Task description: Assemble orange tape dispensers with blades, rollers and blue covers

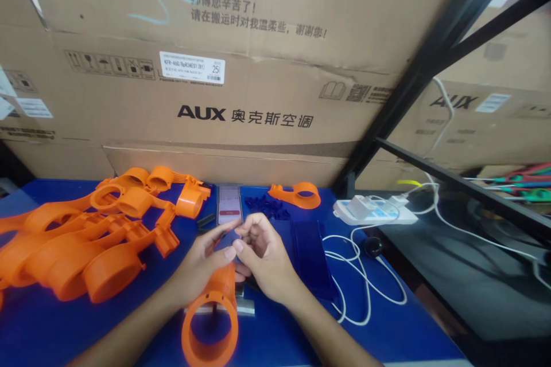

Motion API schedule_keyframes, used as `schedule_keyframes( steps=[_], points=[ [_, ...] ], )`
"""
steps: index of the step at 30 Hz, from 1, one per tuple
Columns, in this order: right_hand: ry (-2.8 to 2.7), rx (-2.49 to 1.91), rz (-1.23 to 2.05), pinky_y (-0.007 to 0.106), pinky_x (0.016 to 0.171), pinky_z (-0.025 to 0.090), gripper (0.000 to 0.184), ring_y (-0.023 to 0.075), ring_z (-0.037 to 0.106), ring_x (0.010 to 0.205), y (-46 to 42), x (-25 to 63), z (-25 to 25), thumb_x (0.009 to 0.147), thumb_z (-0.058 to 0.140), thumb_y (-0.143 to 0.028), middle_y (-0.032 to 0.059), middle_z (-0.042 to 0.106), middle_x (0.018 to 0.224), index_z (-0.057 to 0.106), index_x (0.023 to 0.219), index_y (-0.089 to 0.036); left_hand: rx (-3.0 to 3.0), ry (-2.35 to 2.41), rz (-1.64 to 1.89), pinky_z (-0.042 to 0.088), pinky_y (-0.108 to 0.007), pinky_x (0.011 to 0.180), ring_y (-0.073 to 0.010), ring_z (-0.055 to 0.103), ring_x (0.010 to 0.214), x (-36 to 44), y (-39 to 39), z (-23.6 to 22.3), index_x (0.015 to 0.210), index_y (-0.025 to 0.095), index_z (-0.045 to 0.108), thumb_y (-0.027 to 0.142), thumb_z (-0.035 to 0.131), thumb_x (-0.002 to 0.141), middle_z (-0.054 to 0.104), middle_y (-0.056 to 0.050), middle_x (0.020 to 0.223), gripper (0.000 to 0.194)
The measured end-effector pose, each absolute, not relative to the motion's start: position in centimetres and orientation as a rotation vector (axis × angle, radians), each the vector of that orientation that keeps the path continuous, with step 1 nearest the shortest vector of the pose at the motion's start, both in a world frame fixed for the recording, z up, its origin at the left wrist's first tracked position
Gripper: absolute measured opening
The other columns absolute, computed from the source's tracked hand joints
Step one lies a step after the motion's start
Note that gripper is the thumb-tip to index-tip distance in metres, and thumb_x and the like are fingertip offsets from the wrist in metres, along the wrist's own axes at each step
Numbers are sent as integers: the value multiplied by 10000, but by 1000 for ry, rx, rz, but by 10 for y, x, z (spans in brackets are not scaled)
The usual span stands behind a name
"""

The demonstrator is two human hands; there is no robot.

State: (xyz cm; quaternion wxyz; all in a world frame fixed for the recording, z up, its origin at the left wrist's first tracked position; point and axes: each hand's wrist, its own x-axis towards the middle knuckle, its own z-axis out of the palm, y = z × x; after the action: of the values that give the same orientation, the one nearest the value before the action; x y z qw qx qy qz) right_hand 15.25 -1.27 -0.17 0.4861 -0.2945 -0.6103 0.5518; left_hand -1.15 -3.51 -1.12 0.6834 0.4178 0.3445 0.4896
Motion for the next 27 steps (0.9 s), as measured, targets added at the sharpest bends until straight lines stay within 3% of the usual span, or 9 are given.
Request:
schedule_keyframes(
  steps=[5,7,9,11,14,21,27],
  points=[
    [-1675,-796,1254,314,689,533,251,166,646,778,-9,161,6,1017,560,-452,49,686,1035,563,1167,-251,875,765,1144,610,-330,637,-244,750,756,-12,-30,-17,1368,180,630,403,806,822,747,-172,1178,615],
    [-1816,-908,945,377,816,532,269,209,674,919,-2,171,9,1055,471,-424,73,714,1121,605,1216,-256,818,755,1180,563,-277,617,-211,719,722,-15,-27,-17,1392,165,608,419,801,819,774,-160,1074,656],
    [-1925,-1131,412,458,973,449,254,278,617,1130,8,185,9,1031,517,-377,96,713,1211,657,1198,-247,748,746,1189,523,-255,589,-178,681,656,-18,-24,-15,1444,164,558,451,772,835,781,-160,1048,707],
    [-1994,-1396,-9,500,951,398,292,341,566,1155,17,197,6,997,549,-352,134,707,1232,671,1224,-217,668,733,1175,503,-258,557,-154,642,588,-21,-23,-11,1497,184,492,497,715,868,775,-165,1089,737],
    [-2099,-1659,-313,465,843,375,369,364,541,1068,25,207,-3,950,579,-335,172,711,1173,659,1274,-177,583,720,1184,501,-270,541,-131,603,528,-25,-23,-5,1525,209,446,539,627,913,763,-162,1133,718],
    [-2198,-1723,-401,431,777,345,344,344,535,972,23,206,-12,942,613,-359,166,726,1042,675,1239,-198,568,730,1208,491,-270,539,-143,625,557,-23,-27,1,1530,214,451,547,590,935,754,-136,1138,696],
    [-2161,-1723,-350,426,787,350,336,341,539,982,25,206,-9,931,639,-342,164,704,1087,666,1237,-207,557,736,1216,509,-266,536,-143,630,587,-22,-27,2,1480,200,491,532,591,938,743,-142,1166,643]
  ],
)
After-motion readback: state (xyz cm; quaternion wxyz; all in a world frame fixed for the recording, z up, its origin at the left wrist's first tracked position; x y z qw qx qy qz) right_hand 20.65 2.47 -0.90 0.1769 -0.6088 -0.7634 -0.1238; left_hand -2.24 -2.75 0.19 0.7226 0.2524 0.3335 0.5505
